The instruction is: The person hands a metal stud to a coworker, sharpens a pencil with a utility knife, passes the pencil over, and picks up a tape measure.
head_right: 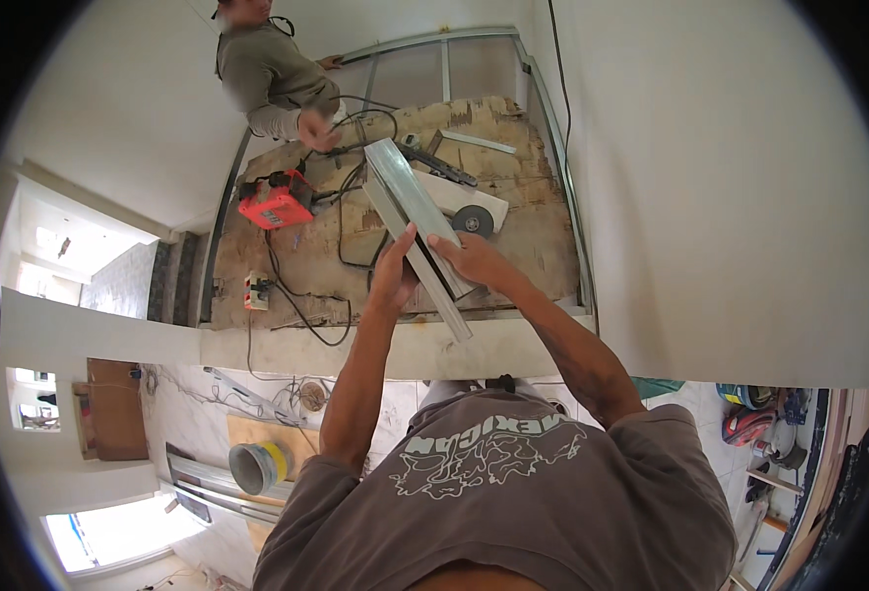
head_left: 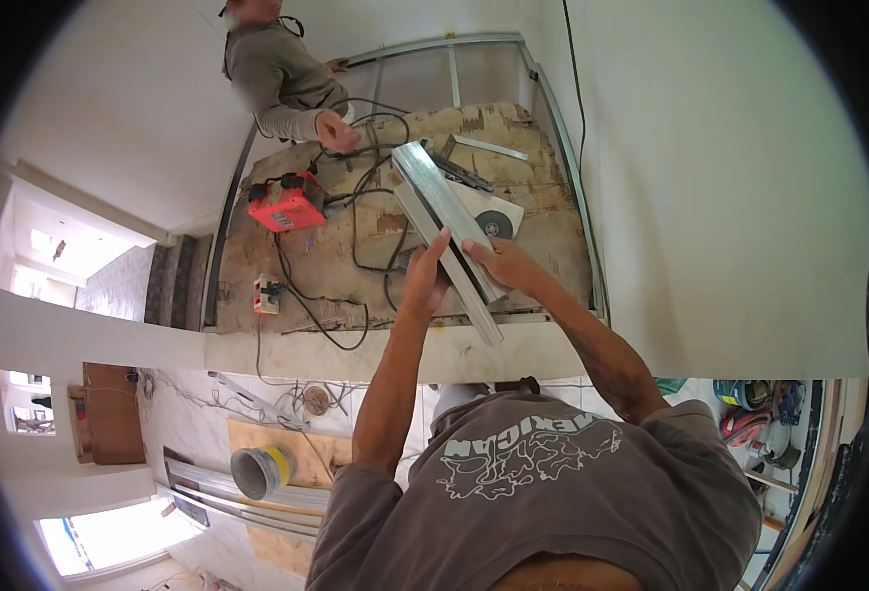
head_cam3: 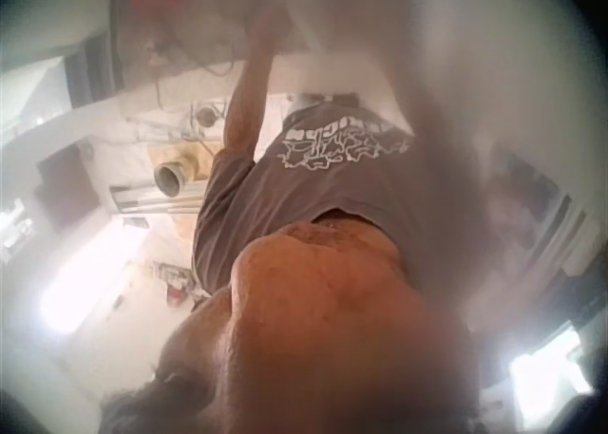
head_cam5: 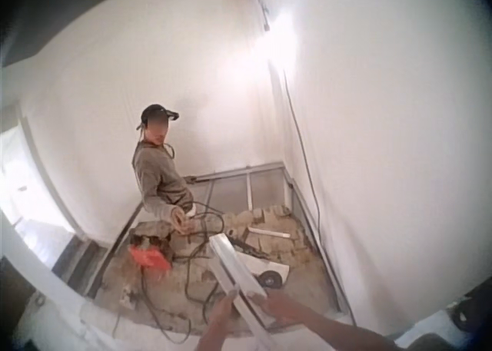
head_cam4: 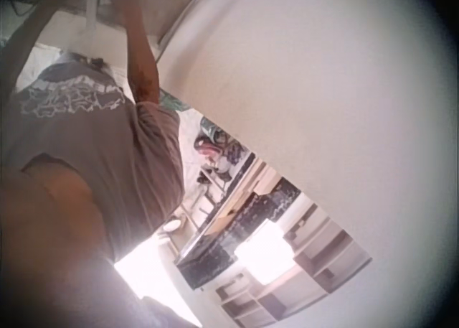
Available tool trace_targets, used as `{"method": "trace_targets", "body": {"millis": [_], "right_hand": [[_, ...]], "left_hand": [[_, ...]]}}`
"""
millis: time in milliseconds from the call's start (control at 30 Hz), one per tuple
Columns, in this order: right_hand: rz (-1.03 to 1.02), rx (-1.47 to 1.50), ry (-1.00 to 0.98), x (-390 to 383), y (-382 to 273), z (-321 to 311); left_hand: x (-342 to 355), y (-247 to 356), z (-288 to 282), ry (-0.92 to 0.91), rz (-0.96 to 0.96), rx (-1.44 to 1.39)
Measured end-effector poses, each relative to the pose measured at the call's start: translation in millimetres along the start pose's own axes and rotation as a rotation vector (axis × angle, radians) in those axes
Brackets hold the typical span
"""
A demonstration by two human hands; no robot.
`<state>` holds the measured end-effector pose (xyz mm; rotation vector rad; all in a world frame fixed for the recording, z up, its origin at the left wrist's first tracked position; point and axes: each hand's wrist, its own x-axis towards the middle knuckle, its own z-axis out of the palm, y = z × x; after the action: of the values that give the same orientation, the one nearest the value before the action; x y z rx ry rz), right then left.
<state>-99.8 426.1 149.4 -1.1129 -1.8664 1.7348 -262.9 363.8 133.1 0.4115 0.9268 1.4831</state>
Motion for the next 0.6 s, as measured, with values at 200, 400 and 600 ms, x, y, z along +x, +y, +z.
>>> {"method": "trace_targets", "body": {"millis": [200, 400, 600], "right_hand": [[0.045, -0.026, 0.048, 44.5, -2.3, -1.0], [0.045, 0.064, 0.117, 72.1, -29.8, 12.4], [0.142, 0.124, 0.039, 96.0, -59.7, 14.6]], "left_hand": [[39.1, 29.3, -16.9, -0.048, -0.008, -0.049], [67.1, 54.5, -48.0, -0.041, -0.053, -0.169], [86.4, 79.0, -59.3, -0.012, -0.023, -0.170]]}}
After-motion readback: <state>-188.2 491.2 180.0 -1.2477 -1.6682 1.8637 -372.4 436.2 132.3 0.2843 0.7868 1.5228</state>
